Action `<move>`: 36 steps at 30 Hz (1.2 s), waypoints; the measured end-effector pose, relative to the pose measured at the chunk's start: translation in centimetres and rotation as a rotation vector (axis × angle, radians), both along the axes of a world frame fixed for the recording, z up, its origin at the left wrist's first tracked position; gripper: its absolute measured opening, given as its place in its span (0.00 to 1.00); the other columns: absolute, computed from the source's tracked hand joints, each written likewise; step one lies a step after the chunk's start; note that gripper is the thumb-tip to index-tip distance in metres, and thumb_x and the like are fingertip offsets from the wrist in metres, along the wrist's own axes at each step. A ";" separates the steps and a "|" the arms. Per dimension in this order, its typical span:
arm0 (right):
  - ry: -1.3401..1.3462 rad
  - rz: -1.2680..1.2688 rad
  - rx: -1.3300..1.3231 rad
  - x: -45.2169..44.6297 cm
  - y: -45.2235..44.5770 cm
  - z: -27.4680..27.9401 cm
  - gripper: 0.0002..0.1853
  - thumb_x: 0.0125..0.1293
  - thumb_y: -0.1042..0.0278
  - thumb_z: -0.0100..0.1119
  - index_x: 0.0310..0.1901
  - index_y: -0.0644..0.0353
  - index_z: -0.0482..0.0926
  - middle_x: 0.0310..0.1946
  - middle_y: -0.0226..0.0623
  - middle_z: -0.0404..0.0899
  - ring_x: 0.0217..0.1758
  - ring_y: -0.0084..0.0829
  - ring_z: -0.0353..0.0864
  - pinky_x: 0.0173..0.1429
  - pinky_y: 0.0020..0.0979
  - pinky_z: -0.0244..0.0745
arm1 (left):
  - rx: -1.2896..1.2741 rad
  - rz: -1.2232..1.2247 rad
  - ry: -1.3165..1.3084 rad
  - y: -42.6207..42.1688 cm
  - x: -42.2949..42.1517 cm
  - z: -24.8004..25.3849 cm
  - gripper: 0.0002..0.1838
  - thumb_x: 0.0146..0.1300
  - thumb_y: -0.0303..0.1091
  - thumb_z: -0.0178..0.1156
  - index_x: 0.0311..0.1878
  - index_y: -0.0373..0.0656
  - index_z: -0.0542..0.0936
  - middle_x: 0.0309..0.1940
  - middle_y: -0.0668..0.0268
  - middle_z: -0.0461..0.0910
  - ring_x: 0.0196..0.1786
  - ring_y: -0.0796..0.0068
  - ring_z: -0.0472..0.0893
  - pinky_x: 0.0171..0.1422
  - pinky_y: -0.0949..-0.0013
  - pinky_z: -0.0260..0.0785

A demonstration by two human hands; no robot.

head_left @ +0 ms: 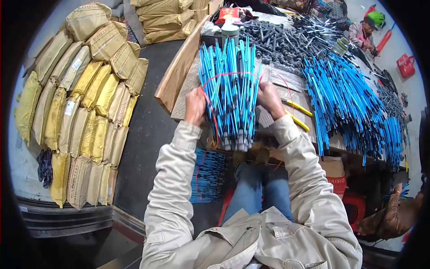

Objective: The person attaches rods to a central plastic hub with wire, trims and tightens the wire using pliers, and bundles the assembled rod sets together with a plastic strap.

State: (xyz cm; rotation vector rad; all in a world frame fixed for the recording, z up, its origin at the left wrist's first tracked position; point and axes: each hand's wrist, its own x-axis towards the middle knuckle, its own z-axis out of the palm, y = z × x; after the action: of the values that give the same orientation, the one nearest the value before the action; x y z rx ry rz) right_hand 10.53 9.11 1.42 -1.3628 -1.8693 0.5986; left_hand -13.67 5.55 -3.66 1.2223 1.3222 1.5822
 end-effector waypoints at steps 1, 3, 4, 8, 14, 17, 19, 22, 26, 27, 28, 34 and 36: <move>0.014 0.009 0.001 0.1 -1.7 0.5 0.16 0.59 0.63 0.49 0.25 0.69 0.78 0.21 0.56 0.76 0.29 0.49 0.80 0.35 0.42 0.73 | -0.008 0.004 0.006 -2.8 0.5 1.8 0.21 0.70 0.40 0.43 0.27 0.35 0.74 0.14 0.74 0.68 0.16 0.78 0.65 0.22 0.66 0.57; 0.045 0.030 -0.005 0.1 -5.3 0.7 0.16 0.61 0.64 0.49 0.25 0.69 0.78 0.18 0.53 0.75 0.26 0.43 0.81 0.31 0.38 0.73 | 0.065 0.056 0.267 -9.0 1.9 5.5 0.20 0.70 0.41 0.43 0.27 0.38 0.72 0.15 0.77 0.63 0.18 0.84 0.61 0.22 0.71 0.54; 0.051 0.036 -0.018 0.4 -6.9 0.0 0.16 0.61 0.64 0.49 0.25 0.69 0.78 0.18 0.53 0.75 0.26 0.43 0.81 0.31 0.38 0.73 | 0.051 0.061 0.273 -10.4 1.8 4.5 0.20 0.70 0.41 0.43 0.27 0.38 0.72 0.15 0.77 0.63 0.18 0.84 0.61 0.22 0.71 0.54; 0.548 0.032 -0.231 1.3 -12.3 -2.6 0.15 0.67 0.63 0.50 0.33 0.67 0.79 0.23 0.31 0.79 0.23 0.20 0.75 0.28 0.24 0.69 | -0.003 0.158 0.111 -14.8 2.4 1.9 0.19 0.71 0.44 0.44 0.27 0.43 0.73 0.18 0.76 0.66 0.21 0.84 0.62 0.25 0.73 0.56; 1.109 -0.070 -0.325 1.7 -14.9 -6.4 0.14 0.69 0.61 0.49 0.37 0.63 0.79 0.26 0.26 0.79 0.26 0.13 0.72 0.31 0.17 0.67 | 0.054 0.180 -0.725 -16.3 3.5 -2.1 0.19 0.71 0.46 0.44 0.37 0.42 0.76 0.28 0.71 0.76 0.25 0.78 0.72 0.32 0.71 0.67; 1.044 -0.030 -0.290 1.1 -14.9 -8.5 0.14 0.69 0.62 0.49 0.36 0.64 0.79 0.26 0.26 0.78 0.26 0.12 0.71 0.30 0.17 0.66 | -0.061 0.203 -0.857 -16.2 5.8 -1.5 0.18 0.70 0.45 0.45 0.39 0.41 0.77 0.34 0.68 0.78 0.31 0.78 0.76 0.37 0.71 0.71; 1.013 -0.009 -0.271 0.7 -14.8 -9.2 0.14 0.69 0.63 0.49 0.36 0.64 0.79 0.26 0.25 0.78 0.25 0.12 0.71 0.29 0.17 0.66 | -0.118 0.214 -0.920 -16.2 6.9 -1.6 0.18 0.70 0.45 0.45 0.41 0.40 0.77 0.37 0.67 0.80 0.34 0.77 0.79 0.39 0.72 0.73; 0.937 -0.013 -0.280 0.1 -14.5 -9.3 0.16 0.70 0.62 0.49 0.27 0.64 0.76 0.22 0.18 0.71 0.25 0.08 0.61 0.27 0.16 0.58 | -0.058 -0.010 -0.832 -16.7 7.6 -2.4 0.15 0.70 0.41 0.46 0.44 0.39 0.76 0.43 0.63 0.80 0.43 0.74 0.80 0.47 0.69 0.74; 0.862 0.020 -0.336 0.9 -14.7 -9.5 0.17 0.70 0.62 0.47 0.27 0.63 0.76 0.21 0.18 0.69 0.24 0.09 0.60 0.27 0.16 0.57 | -0.068 -0.236 -0.976 -16.8 8.1 -3.0 0.12 0.68 0.36 0.47 0.45 0.39 0.75 0.43 0.64 0.80 0.44 0.72 0.80 0.48 0.67 0.74; 0.862 0.019 -0.333 1.0 -14.8 -9.8 0.17 0.70 0.62 0.47 0.27 0.63 0.76 0.21 0.18 0.69 0.24 0.09 0.60 0.27 0.16 0.57 | -0.067 -0.240 -0.976 -16.8 8.1 -3.8 0.12 0.68 0.36 0.47 0.45 0.39 0.75 0.43 0.64 0.80 0.44 0.72 0.80 0.48 0.67 0.74; 0.896 0.031 -0.327 1.0 -14.9 -10.5 0.17 0.70 0.62 0.47 0.27 0.63 0.76 0.21 0.19 0.69 0.23 0.10 0.60 0.27 0.16 0.57 | -0.085 -0.211 -0.907 -16.9 8.0 -5.3 0.12 0.67 0.36 0.47 0.45 0.39 0.75 0.42 0.64 0.80 0.43 0.71 0.80 0.47 0.67 0.73; 0.316 0.136 0.385 0.5 -16.6 -13.1 0.15 0.71 0.63 0.45 0.32 0.62 0.76 0.26 0.25 0.73 0.24 0.17 0.66 0.29 0.19 0.60 | 0.185 -0.004 -0.012 -17.2 8.3 0.9 0.13 0.67 0.37 0.45 0.45 0.40 0.75 0.40 0.65 0.79 0.41 0.70 0.79 0.46 0.65 0.72; 0.678 0.195 0.195 0.0 -16.5 -6.4 0.13 0.70 0.63 0.46 0.34 0.62 0.76 0.27 0.27 0.74 0.27 0.19 0.69 0.30 0.23 0.63 | 0.372 0.108 0.489 -17.9 8.5 5.6 0.14 0.68 0.39 0.45 0.46 0.40 0.74 0.40 0.66 0.79 0.40 0.70 0.78 0.46 0.64 0.72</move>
State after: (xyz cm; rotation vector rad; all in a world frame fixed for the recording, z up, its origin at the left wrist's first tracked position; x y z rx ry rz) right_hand 10.57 -7.41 -4.94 -0.7231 -1.4542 0.8283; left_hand -5.15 -12.38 1.98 1.8861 1.4431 1.7244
